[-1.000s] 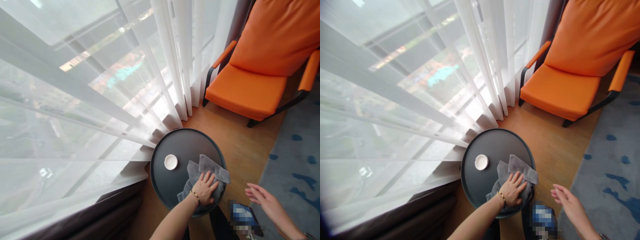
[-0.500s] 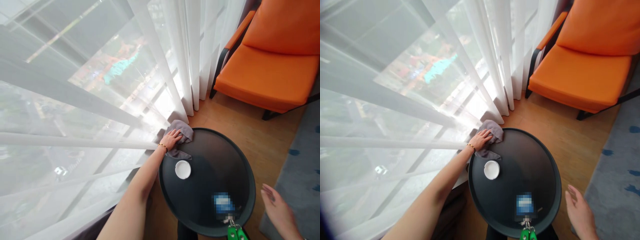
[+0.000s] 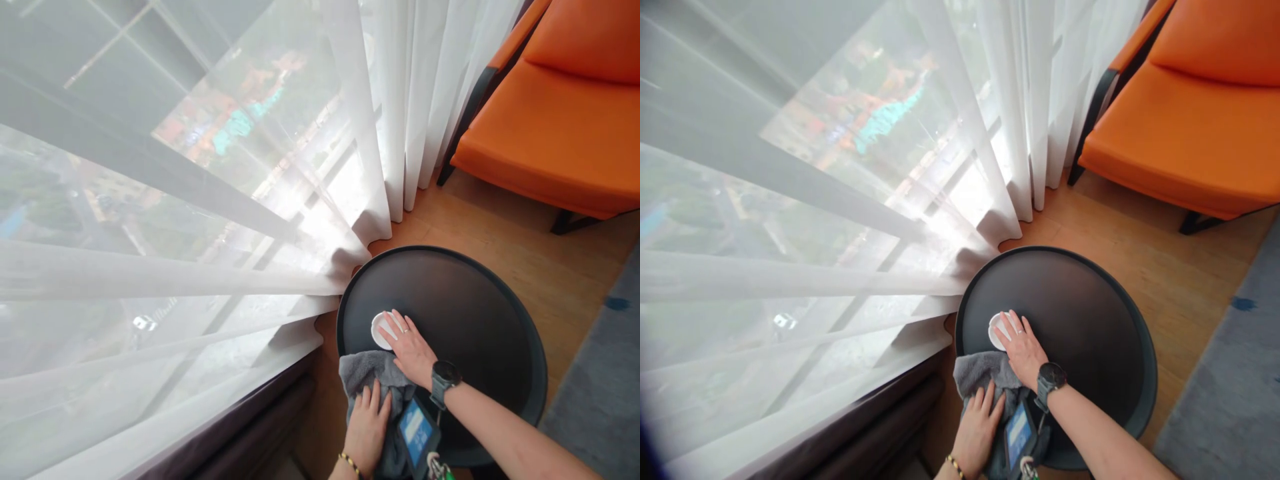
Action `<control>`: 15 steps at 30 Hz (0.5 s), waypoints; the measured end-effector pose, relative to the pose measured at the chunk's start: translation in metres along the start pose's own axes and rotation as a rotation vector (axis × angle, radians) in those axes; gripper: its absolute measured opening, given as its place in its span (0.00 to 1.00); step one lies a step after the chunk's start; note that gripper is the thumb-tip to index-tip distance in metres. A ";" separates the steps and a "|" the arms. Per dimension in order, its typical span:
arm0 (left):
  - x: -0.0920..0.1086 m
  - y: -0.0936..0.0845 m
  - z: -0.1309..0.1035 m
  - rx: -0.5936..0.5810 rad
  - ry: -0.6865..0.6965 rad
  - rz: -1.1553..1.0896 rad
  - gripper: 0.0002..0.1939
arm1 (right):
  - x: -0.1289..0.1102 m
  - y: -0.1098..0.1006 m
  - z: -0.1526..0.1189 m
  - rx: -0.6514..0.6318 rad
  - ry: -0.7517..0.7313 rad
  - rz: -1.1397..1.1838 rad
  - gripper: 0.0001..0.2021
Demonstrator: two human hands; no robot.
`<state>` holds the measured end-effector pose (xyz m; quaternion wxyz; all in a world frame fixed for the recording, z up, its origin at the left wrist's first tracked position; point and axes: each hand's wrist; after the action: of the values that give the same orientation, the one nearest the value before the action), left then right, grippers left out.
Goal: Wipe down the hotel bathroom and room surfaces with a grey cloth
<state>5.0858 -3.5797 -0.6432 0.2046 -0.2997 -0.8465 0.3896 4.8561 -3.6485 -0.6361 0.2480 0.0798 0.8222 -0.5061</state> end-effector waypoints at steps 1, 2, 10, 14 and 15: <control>-0.007 -0.009 0.004 -0.002 0.030 -0.031 0.28 | 0.001 -0.001 0.003 -0.007 0.018 -0.016 0.34; -0.016 -0.019 0.009 0.015 0.028 -0.063 0.28 | 0.002 -0.004 0.005 -0.009 0.037 -0.027 0.32; -0.056 -0.044 0.056 0.283 -0.252 -0.271 0.30 | 0.007 -0.011 0.020 0.061 0.123 -0.070 0.25; -0.033 -0.043 0.085 0.297 -0.395 -0.365 0.30 | 0.032 -0.011 0.010 0.099 0.143 -0.101 0.19; -0.025 -0.047 0.095 0.300 -0.414 -0.381 0.30 | 0.041 -0.014 0.003 0.111 0.151 -0.107 0.17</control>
<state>5.0329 -3.6718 -0.6670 0.1390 -0.0164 -0.8442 0.5173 4.8160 -3.6629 -0.6465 0.1529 0.0873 0.8123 -0.5561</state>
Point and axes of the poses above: each hand's wrist, its own z-axis towards the middle knuckle, its own y-axis out of the palm, x = y × z, and after that the axes turned 12 degrees about -x, right-handed
